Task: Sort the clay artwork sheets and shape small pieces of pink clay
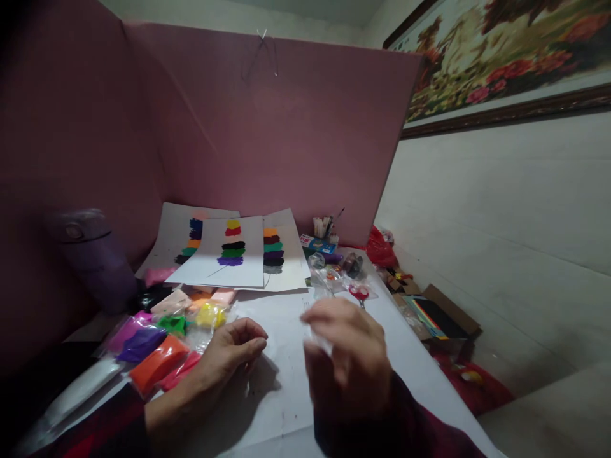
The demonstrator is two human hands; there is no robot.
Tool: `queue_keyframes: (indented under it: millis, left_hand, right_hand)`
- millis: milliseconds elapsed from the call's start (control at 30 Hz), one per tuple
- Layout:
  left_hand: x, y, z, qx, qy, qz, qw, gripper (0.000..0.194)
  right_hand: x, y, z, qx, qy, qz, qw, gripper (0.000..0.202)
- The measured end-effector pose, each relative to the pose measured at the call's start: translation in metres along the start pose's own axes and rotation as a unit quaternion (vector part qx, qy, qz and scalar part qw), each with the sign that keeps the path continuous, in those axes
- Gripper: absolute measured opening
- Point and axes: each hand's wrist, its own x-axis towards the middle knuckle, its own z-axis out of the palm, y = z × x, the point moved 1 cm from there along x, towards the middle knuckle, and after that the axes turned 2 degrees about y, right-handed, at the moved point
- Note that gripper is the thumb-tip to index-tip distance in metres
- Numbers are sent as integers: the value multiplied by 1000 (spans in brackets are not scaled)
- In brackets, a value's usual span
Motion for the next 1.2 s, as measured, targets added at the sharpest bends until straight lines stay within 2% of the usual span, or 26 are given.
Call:
queue_keyframes:
  millis: [33, 67, 133, 200, 333, 467, 700, 867, 967, 1067, 1200]
  left_hand:
    - [0, 0, 0, 7, -3, 3, 1000, 30]
    - [0, 0, -1, 14, -4, 7, 1000, 31]
    - [0, 1, -2, 27, -5, 13, 1000, 32]
    - [0, 2, -3, 36, 0, 20, 999, 35]
    - [0, 2, -6, 46, 7, 18, 999, 39]
    - [-1, -1, -7, 46, -8, 8, 999, 43]
    - [-3, -1, -5, 78, -21, 27, 996, 53]
    - [-3, 1, -5, 120, -15, -7, 993, 58]
    - [-1, -2, -5, 94, -24, -16, 995, 54]
    - [0, -4, -4, 64, -29, -22, 997, 51]
    - [0, -4, -2, 33, -27, -15, 999, 45]
  right_hand:
    - [3, 14, 7, -8, 22, 0, 1000, 11]
    - [6, 28, 13, -76, 11, 25, 997, 9]
    - [6, 53, 21, -215, -98, 73, 969, 13]
    - [4, 71, 24, -307, -198, 146, 919, 17]
    - [-3, 79, 25, -361, -359, 240, 827, 19]
    - [-11, 76, 30, -336, -432, 285, 787, 17]
    - [-23, 85, 33, -316, -468, 304, 767, 12]
    - [-24, 83, 33, -316, -470, 316, 762, 18]
    - [-23, 81, 33, -314, -472, 311, 763, 18]
    - [-23, 80, 33, -307, -475, 304, 767, 9]
    - [-22, 79, 34, -300, -457, 298, 782, 13]
